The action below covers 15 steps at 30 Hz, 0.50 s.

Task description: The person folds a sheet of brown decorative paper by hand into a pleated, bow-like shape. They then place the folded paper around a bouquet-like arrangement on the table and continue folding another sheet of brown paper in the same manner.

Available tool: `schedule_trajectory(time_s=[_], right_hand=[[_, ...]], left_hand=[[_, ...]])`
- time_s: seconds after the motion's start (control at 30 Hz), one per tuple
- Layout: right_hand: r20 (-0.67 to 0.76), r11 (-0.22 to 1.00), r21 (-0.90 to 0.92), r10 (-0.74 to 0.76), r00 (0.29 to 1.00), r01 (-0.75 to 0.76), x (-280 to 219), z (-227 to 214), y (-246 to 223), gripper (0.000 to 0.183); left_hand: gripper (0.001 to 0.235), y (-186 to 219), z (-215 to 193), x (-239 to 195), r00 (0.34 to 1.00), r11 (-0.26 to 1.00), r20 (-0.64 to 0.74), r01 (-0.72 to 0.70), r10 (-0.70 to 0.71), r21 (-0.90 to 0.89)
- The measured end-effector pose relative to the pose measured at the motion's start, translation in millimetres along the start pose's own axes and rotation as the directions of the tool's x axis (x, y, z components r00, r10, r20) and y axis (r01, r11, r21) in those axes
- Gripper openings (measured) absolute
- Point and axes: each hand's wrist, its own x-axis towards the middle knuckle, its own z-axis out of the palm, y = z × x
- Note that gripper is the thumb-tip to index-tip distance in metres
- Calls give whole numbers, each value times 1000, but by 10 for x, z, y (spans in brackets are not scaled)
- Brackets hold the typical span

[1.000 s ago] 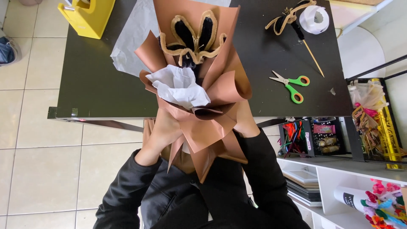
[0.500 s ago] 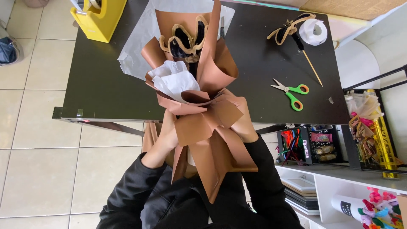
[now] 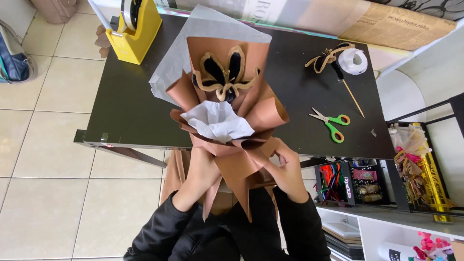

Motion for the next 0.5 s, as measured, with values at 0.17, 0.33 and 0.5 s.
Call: schedule_trajectory(time_s=[0.17,0.33,0.5], right_hand=[[-167,883,-414,-312,935,221,-257,197,170,17],[-311,939,-326,-217,925,111,-405,563,-67,26],[-299,984,-172,-86,950,35,-596,695,360,35]], left_hand=[[48,-111,-51,-65,999,999,9,31,-31,-8],[48,-174,-74,-103,997,997,29,72,-71,-12],[49,-128,-24,-124,992,994,73,108,-107,-5]])
